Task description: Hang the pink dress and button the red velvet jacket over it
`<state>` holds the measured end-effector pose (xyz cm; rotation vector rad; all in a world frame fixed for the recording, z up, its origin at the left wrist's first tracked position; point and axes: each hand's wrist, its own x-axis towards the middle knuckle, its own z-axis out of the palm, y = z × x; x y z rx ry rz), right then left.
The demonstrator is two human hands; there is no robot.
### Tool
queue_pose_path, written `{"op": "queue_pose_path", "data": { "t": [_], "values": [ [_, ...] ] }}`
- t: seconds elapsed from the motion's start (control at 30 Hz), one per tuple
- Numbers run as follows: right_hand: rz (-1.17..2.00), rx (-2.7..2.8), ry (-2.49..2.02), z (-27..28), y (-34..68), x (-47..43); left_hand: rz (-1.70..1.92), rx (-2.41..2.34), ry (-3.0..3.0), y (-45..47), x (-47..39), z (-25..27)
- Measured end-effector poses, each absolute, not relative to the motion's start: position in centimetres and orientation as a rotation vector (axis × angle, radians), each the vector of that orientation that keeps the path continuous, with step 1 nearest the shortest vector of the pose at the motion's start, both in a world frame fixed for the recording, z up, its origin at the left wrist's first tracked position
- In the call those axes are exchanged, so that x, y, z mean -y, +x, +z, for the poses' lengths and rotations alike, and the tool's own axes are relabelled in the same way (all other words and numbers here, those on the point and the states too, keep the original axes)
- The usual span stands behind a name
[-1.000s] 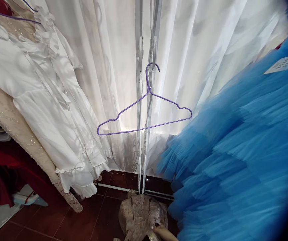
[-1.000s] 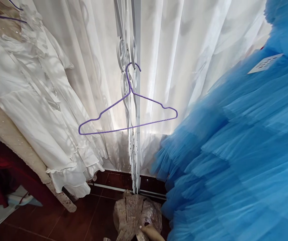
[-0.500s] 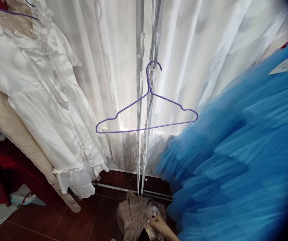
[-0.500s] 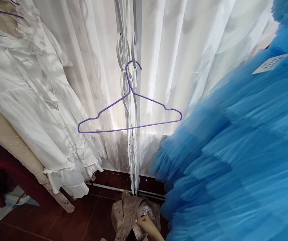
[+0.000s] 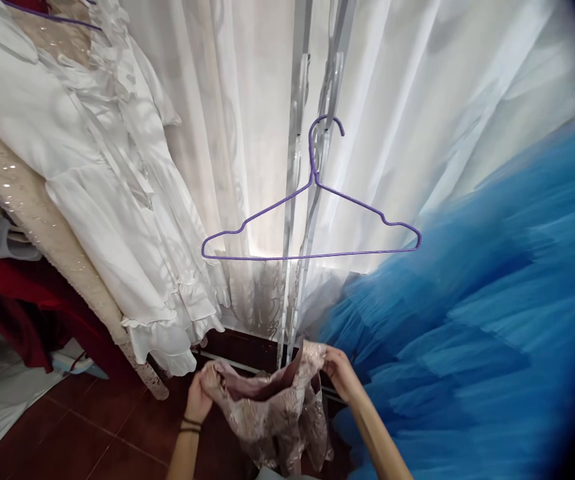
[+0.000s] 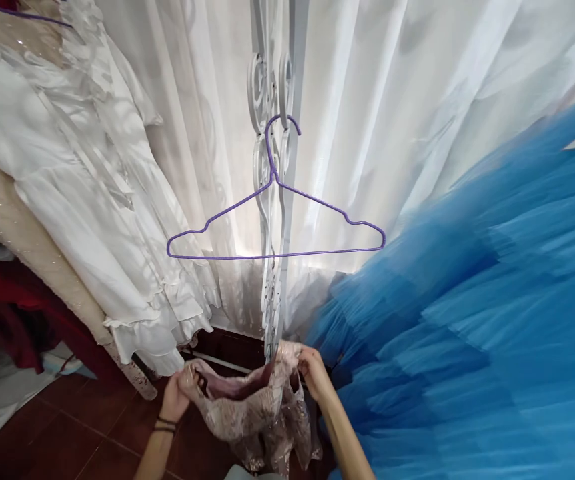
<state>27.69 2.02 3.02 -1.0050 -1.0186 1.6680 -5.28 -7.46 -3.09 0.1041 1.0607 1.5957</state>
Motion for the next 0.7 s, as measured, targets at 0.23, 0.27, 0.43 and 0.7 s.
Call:
{"op": "queue_pose_path", "data": {
  "t": [0.23, 0.27, 0.43, 0.7],
  "values": [
    [1.019, 1.104, -0.803, 14.4, 26.6, -3.4, 1.929, -1.025, 0.635, -14.8, 2.4, 14.0],
    [0.781, 1.116, -0.832, 15.3, 26.3, -3.4, 1.913, -1.036, 0.745, -15.3, 2.4, 16.4],
    [0.08, 1.117, -0.819, 17.6, 24.9, -3.6, 1.747, -1.296, 1.639, -14.0, 2.5, 25.0],
    [0.325, 1.009, -0.735, 18.4, 25.3, -4.4, 1.624, -1.359, 1.908, -10.2, -0.8, 31.4]
  ]
}}
